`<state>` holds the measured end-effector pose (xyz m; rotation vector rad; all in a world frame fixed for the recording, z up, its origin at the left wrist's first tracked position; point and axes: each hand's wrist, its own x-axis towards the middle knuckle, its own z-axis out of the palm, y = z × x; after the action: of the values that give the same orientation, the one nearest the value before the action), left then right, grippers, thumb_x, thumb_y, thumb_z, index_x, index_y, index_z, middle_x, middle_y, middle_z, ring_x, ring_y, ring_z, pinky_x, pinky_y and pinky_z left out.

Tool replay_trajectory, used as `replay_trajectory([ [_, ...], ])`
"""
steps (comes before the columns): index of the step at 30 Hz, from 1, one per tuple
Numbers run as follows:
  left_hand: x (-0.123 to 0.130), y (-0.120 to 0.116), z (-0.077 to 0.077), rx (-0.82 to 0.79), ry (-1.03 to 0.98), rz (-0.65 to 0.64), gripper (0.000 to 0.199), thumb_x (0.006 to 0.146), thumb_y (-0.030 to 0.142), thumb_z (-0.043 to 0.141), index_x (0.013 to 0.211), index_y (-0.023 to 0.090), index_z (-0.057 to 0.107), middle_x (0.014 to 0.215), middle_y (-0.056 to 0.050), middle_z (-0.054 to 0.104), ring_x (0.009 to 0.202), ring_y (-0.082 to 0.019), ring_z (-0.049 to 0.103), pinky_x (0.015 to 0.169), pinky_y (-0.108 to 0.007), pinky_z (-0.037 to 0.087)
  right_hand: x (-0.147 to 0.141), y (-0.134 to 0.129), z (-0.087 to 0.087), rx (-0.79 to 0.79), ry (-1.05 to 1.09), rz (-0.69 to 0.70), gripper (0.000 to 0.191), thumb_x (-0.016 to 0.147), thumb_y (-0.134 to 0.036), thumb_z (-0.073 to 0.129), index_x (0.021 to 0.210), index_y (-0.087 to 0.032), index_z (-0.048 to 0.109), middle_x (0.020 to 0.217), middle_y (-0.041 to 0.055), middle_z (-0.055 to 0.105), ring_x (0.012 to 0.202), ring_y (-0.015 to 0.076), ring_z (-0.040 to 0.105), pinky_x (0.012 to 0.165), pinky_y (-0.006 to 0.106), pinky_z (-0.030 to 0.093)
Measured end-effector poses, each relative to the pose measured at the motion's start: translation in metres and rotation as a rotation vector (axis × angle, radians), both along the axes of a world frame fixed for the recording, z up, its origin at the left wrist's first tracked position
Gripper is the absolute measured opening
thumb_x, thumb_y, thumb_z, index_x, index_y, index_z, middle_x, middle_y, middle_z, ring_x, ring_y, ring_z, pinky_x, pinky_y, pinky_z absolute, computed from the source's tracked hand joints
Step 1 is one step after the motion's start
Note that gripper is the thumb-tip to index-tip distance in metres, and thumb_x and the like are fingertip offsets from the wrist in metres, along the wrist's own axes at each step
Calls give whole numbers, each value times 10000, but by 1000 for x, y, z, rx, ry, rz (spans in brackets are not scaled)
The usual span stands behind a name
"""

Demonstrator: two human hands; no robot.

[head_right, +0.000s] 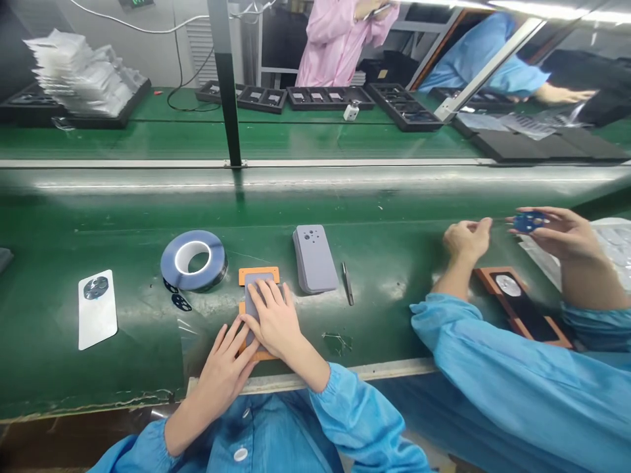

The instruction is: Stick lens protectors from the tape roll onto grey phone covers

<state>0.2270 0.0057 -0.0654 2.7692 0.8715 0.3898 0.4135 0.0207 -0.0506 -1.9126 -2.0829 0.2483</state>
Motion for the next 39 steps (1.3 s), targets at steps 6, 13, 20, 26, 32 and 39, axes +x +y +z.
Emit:
replay_trajectory([
  [6, 1, 3, 12, -80, -65, 20, 493, 927, 198, 581, 1420, 188, 562, 1604, -157, 406, 1509, -360, 321, 1127, -601, 427, -1, 24, 4, 56, 25, -50, 508, 994, -458, 540, 1441, -217, 549, 1436, 161, 578, 1321, 360, 491, 1131, 577, 334],
  [13, 0, 24, 18, -332, -312, 70, 396, 895, 252, 654, 1285, 184, 657, 1407, -133, 624, 1364, -309, 508, 1090, -540, 496, 16, -12, -2, 183, 213, -241, 417, 1006, -378, 503, 1345, -160, 607, 1360, 178, 620, 1266, 325, 564, 1078, 541, 451],
  [20, 8, 48, 31, -629, -598, 258, 289, 916, 230, 604, 1188, 204, 700, 1209, -117, 703, 1102, -242, 664, 946, -418, 563, 10, -29, -8, 108, 387, -273, 410, 1008, -365, 500, 1386, -221, 571, 1358, 142, 645, 1271, 318, 587, 1095, 580, 447],
  [26, 9, 61, 27, -946, -733, 406, 303, 939, 376, 591, 1141, 183, 709, 1099, -103, 721, 952, -204, 673, 781, -313, 548, 1, -32, 17, 107, 524, -344, 380, 997, -377, 514, 1344, -245, 596, 1339, 138, 658, 1258, 328, 599, 1085, 599, 449],
  [32, 6, 71, 24, -1215, -911, 459, 493, 965, 555, 505, 1169, 135, 661, 1030, -115, 737, 835, -202, 677, 673, -286, 516, -10, -33, 42, -26, 725, -171, 362, 1009, -354, 503, 1352, -271, 587, 1331, 98, 676, 1269, 281, 614, 1102, 510, 474],
  [39, 12, 75, 25, -1321, -981, 411, 382, 882, 422, 665, 1132, 135, 638, 975, -93, 756, 801, -202, 706, 734, -298, 538, -7, -20, 25, -203, 775, -229, 450, 920, -333, 617, 1363, -260, 587, 1055, 84, 756, 846, 255, 721, 764, 452, 616],
])
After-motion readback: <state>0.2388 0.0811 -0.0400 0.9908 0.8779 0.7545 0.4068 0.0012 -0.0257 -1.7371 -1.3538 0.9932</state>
